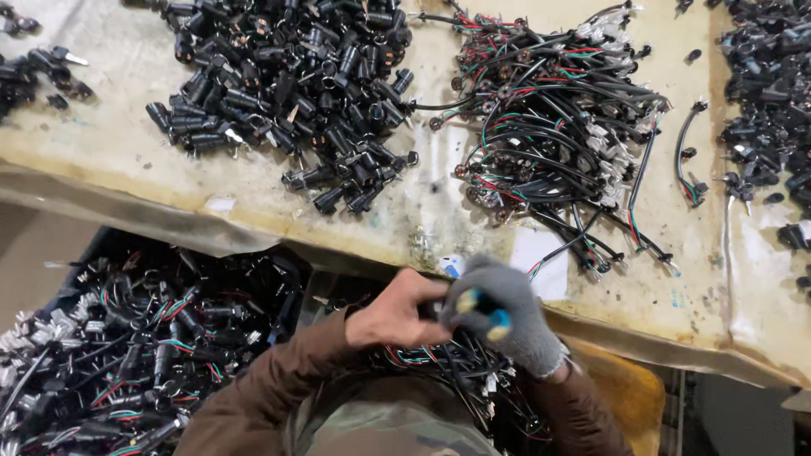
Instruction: The person repeatedly picks up black cylindrical connectors and wire bundles from a table, joins them by hand, and places the assembled units into a bin below. The work continues in a steady loop with no visible change in method or destination.
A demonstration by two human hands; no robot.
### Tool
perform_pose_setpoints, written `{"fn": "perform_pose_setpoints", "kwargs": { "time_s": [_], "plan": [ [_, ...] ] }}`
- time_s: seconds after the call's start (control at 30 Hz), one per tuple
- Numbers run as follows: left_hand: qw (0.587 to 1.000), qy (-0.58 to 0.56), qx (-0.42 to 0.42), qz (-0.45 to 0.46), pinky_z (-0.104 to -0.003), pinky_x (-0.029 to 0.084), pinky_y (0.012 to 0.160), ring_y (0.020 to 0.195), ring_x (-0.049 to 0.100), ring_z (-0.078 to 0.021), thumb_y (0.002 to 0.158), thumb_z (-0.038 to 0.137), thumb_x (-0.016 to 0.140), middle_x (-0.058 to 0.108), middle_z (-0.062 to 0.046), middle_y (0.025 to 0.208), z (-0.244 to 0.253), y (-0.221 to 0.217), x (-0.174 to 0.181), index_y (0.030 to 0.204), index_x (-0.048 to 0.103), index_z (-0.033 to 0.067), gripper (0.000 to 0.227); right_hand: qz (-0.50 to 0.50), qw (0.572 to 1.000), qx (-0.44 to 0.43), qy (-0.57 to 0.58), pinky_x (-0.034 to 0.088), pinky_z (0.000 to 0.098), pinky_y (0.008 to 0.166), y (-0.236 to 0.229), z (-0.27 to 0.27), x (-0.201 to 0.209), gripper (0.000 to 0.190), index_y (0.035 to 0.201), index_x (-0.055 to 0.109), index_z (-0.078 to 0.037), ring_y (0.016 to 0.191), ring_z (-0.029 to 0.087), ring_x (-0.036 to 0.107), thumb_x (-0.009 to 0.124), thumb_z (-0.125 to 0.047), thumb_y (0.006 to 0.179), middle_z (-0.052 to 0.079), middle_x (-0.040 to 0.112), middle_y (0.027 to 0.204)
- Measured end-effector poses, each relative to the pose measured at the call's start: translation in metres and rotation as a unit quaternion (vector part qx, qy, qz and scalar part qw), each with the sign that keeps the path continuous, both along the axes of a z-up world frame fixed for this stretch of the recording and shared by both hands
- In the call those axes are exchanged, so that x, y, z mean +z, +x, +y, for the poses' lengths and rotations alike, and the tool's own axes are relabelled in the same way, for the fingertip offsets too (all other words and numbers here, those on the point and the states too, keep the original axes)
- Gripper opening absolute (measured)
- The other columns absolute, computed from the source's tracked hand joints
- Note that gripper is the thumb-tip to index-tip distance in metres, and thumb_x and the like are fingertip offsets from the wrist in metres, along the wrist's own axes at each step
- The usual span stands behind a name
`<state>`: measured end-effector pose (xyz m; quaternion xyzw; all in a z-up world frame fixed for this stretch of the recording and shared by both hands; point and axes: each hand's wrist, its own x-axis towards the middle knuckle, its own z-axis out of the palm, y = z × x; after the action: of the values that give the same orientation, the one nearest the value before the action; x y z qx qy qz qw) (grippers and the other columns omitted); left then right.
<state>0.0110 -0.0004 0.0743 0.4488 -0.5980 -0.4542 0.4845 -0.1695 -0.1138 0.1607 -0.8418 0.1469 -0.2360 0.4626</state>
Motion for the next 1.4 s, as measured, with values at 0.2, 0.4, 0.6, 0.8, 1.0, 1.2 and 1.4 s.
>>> {"fn": "perform_pose_setpoints", "kwargs": {
  "time_s": [0.2, 0.4, 0.6, 0.8, 1.0, 1.2, 1.4],
  "plan": [
    [0.97, -0.106, -0.077, -0.205, -0.045, 0.048, 0.056, 0.061, 0.061, -0.0369, 0.073, 0.034, 0.078, 0.059, -0.014, 0.064, -0.002, 0.014, 0.011, 0.076, 0.065, 0.0073, 0.031, -0.008, 0.998, -0.056, 0.02, 0.054, 0.0328, 0.072, 0.017, 0.029, -0.002, 0.018, 0.088, 0.067, -0.005, 0.08, 0.02, 0.068, 0.081, -0.007, 0.076, 0.007, 0.07, 0.085],
    [0.96, -0.145, 0.087, -0.222, -0.045, 0.047, 0.055, 0.063, 0.063, -0.0353, 0.073, 0.032, 0.079, 0.06, -0.012, 0.067, 0.014, -0.003, 0.018, 0.083, 0.066, 0.0092, 0.028, -0.064, 0.983, -0.153, 0.076, 0.051, 0.0329, 0.071, -0.003, 0.052, -0.02, 0.017, 0.086, 0.064, -0.007, 0.078, 0.021, 0.063, 0.077, -0.007, 0.076, 0.006, 0.065, 0.084],
    [0.96, -0.164, 0.052, -0.221, -0.044, 0.048, 0.055, 0.061, 0.064, -0.0322, 0.077, 0.033, 0.082, 0.064, -0.009, 0.071, 0.042, -0.043, 0.017, 0.099, 0.07, 0.0082, 0.035, -0.346, 0.762, 0.028, 0.546, 0.041, 0.0338, 0.057, -0.03, 0.06, -0.019, 0.039, 0.071, 0.052, -0.012, 0.056, 0.018, 0.049, 0.083, -0.035, 0.077, 0.002, 0.054, 0.068],
    [0.987, -0.1, 0.032, -0.122, -0.04, 0.053, 0.057, 0.065, 0.067, -0.0311, 0.082, 0.031, 0.082, 0.065, -0.009, 0.075, 0.063, -0.056, 0.008, 0.101, 0.072, 0.0093, 0.03, -0.327, 0.785, 0.025, 0.526, 0.041, 0.0366, 0.049, -0.039, 0.088, -0.048, 0.055, 0.06, 0.046, -0.012, 0.046, 0.021, 0.046, 0.081, -0.046, 0.086, 0.002, 0.048, 0.051],
    [0.975, -0.138, 0.004, -0.173, -0.041, 0.05, 0.062, 0.07, 0.065, -0.0315, 0.08, 0.027, 0.079, 0.065, -0.009, 0.078, 0.032, -0.039, 0.029, 0.099, 0.071, 0.0082, 0.028, -0.341, 0.817, -0.062, 0.46, 0.038, 0.0321, 0.051, -0.045, 0.079, -0.051, 0.043, 0.083, 0.054, -0.011, 0.056, 0.016, 0.046, 0.077, -0.047, 0.088, 0.003, 0.051, 0.07],
    [0.967, -0.15, -0.197, -0.067, -0.042, 0.047, 0.082, 0.091, 0.063, -0.0297, 0.083, 0.02, 0.074, 0.067, -0.008, 0.096, 0.06, 0.026, 0.051, 0.106, 0.07, 0.0093, 0.025, -0.039, 0.98, -0.187, -0.058, 0.051, 0.0325, 0.072, -0.089, -0.009, -0.013, 0.015, 0.098, 0.06, -0.014, 0.08, 0.022, 0.064, 0.074, -0.015, 0.091, 0.01, 0.069, 0.095],
    [0.903, -0.061, -0.193, -0.379, -0.048, 0.046, 0.088, 0.111, 0.054, -0.0383, 0.075, 0.021, 0.076, 0.058, -0.018, 0.114, 0.079, 0.006, 0.015, 0.13, 0.06, 0.0001, 0.06, 0.29, 0.918, -0.174, -0.208, 0.052, 0.0358, 0.07, -0.094, -0.068, -0.091, 0.032, 0.105, 0.069, -0.008, 0.087, 0.03, 0.07, 0.085, -0.011, 0.077, 0.012, 0.074, 0.095]
  ]
}}
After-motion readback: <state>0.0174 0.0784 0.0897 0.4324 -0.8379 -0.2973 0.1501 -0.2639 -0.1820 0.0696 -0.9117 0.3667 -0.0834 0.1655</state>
